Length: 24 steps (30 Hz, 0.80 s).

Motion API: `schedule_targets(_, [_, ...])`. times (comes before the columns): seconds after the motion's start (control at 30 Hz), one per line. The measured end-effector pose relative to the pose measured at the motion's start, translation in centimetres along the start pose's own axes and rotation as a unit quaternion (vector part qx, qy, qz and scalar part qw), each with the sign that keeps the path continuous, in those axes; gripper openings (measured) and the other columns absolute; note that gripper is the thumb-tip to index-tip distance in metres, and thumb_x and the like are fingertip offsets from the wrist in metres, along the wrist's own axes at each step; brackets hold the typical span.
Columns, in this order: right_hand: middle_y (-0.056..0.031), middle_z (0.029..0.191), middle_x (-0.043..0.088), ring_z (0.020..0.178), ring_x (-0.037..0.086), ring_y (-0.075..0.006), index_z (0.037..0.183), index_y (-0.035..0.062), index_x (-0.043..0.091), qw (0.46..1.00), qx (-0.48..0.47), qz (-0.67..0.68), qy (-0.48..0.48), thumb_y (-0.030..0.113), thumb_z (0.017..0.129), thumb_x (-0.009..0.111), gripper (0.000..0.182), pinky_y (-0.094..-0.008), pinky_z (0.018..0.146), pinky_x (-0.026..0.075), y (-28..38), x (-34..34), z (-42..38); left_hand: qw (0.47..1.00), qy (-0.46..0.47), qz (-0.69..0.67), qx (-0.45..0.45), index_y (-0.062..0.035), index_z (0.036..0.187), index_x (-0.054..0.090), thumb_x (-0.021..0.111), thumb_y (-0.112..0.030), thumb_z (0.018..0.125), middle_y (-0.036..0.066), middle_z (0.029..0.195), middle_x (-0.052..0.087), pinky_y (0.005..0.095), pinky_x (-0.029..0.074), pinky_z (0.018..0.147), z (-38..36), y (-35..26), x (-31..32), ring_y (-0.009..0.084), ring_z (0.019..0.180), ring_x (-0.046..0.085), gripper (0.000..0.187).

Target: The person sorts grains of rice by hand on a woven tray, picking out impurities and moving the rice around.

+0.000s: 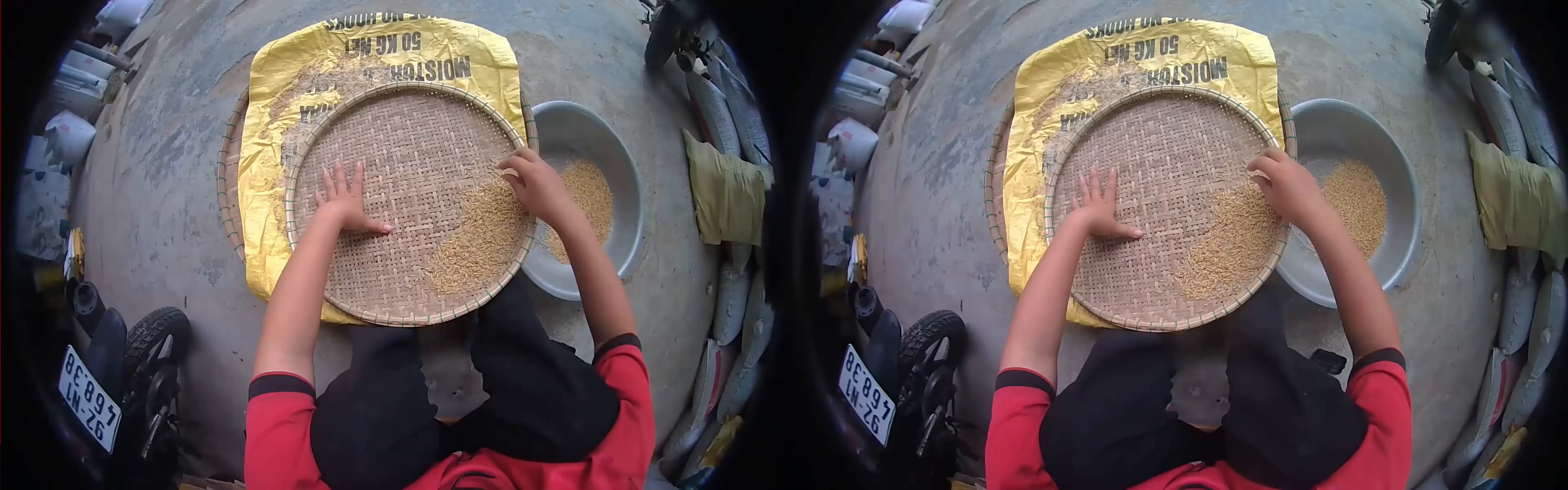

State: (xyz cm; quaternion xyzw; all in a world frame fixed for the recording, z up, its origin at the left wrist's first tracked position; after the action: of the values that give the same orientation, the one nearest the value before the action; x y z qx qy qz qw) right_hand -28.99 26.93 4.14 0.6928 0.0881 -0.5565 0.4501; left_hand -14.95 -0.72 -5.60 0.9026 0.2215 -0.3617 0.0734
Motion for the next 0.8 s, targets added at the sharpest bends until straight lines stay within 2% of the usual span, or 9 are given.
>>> schedule_targets(0.13, [-0.0060, 0.099, 0.056, 0.091, 0.058, -0.0272, 0.096, 0.0120, 0.061, 0.998, -0.012, -0.054, 0.041, 0.010, 0.081, 0.058, 0.016, -0.0391, 0.075, 0.049, -0.5, 1.7, 1.3, 1.000, 0.009, 0.000, -0.004, -0.0177, 0.143, -0.018, 0.071, -0.077, 0.044, 0.022, 0.146, -0.023, 0.0617, 0.003, 0.106, -0.2, -0.2, -0.2, 0.0399, 0.135, -0.022, 0.146])
schedule_targets(0.23, [-0.0055, 0.100, 0.056, 0.092, 0.059, -0.0271, 0.096, 0.0122, 0.061, 0.994, -0.013, -0.080, 0.076, 0.009, 0.080, 0.058, 0.017, -0.0392, 0.076, 0.048, -0.5, 2.3, 1.7, 1.000, 0.005, 0.010, -0.001, -0.0140, 0.143, -0.019, 0.071, -0.077, 0.045, 0.025, 0.145, -0.022, 0.0605, 0.007, 0.106, -0.3, -0.2, -0.3, 0.0419, 0.135, -0.019, 0.146])
schedule_targets(0.43, [-0.0066, 0.097, 0.057, 0.091, 0.058, -0.0270, 0.091, 0.0116, 0.061, 0.984, -0.022, -0.130, 0.117, 0.012, 0.080, 0.057, 0.012, -0.0393, 0.075, 0.048, 0.1, 2.7, 1.6, 1.000, -0.002, 0.002, -0.003, -0.0182, 0.143, -0.018, 0.071, -0.077, 0.044, 0.022, 0.147, -0.022, 0.0599, 0.004, 0.107, 0.0, 0.0, 0.0, 0.0404, 0.135, -0.021, 0.146])
schedule_targets(0.5, [-0.0055, 0.094, 0.056, 0.087, 0.059, -0.0272, 0.089, 0.0115, 0.061, 0.979, -0.025, -0.153, 0.135, 0.013, 0.079, 0.061, 0.010, -0.0383, 0.073, 0.048, -0.1, 3.0, 1.6, 1.000, -0.001, 0.000, -0.002, -0.0180, 0.143, -0.018, 0.071, -0.077, 0.043, 0.022, 0.147, -0.023, 0.0596, 0.003, 0.107, 0.0, 0.0, 0.0, 0.0405, 0.135, -0.020, 0.146])
schedule_targets(0.6, [-0.0075, 0.091, 0.055, 0.086, 0.058, -0.0277, 0.083, 0.0086, 0.058, 0.979, -0.033, -0.155, 0.125, 0.013, 0.081, 0.056, 0.005, -0.0401, 0.071, 0.047, 0.0, 3.1, 1.7, 1.000, 0.000, -0.003, -0.001, -0.0182, 0.143, -0.018, 0.071, -0.077, 0.043, 0.022, 0.147, -0.023, 0.0596, 0.003, 0.107, -0.2, 0.0, -0.1, 0.0403, 0.135, -0.020, 0.146])
schedule_targets(0.73, [-0.0082, 0.090, 0.055, 0.086, 0.058, -0.0284, 0.082, 0.0078, 0.057, 0.983, -0.035, -0.146, 0.107, 0.013, 0.081, 0.055, 0.006, -0.0401, 0.072, 0.047, -0.2, 3.1, 1.6, 1.000, 0.000, -0.001, -0.002, -0.0184, 0.143, -0.018, 0.072, -0.076, 0.043, 0.021, 0.147, -0.023, 0.0599, 0.003, 0.107, -0.1, 0.0, -0.1, 0.0403, 0.135, -0.020, 0.146])
schedule_targets(0.8, [-0.0089, 0.091, 0.055, 0.087, 0.058, -0.0293, 0.082, 0.0072, 0.056, 0.990, -0.007, -0.116, 0.078, 0.013, 0.082, 0.054, 0.007, -0.0404, 0.072, 0.047, -0.5, 2.5, 1.5, 1.000, 0.000, 0.006, 0.003, -0.0155, 0.143, -0.019, 0.071, -0.076, 0.045, 0.025, 0.146, -0.023, 0.0606, 0.007, 0.106, -0.3, -0.1, -0.2, 0.0416, 0.134, -0.020, 0.146])
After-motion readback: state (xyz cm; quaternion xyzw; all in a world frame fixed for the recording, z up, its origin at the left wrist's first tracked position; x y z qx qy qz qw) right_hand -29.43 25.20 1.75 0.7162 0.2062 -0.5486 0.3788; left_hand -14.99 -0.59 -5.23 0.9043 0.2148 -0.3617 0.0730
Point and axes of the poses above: each hand's wrist, its own z-axis towards the middle knuckle, its own x-axis out of the palm, y = z × x, the point moved 6 cm from there along z, towards the middle knuckle
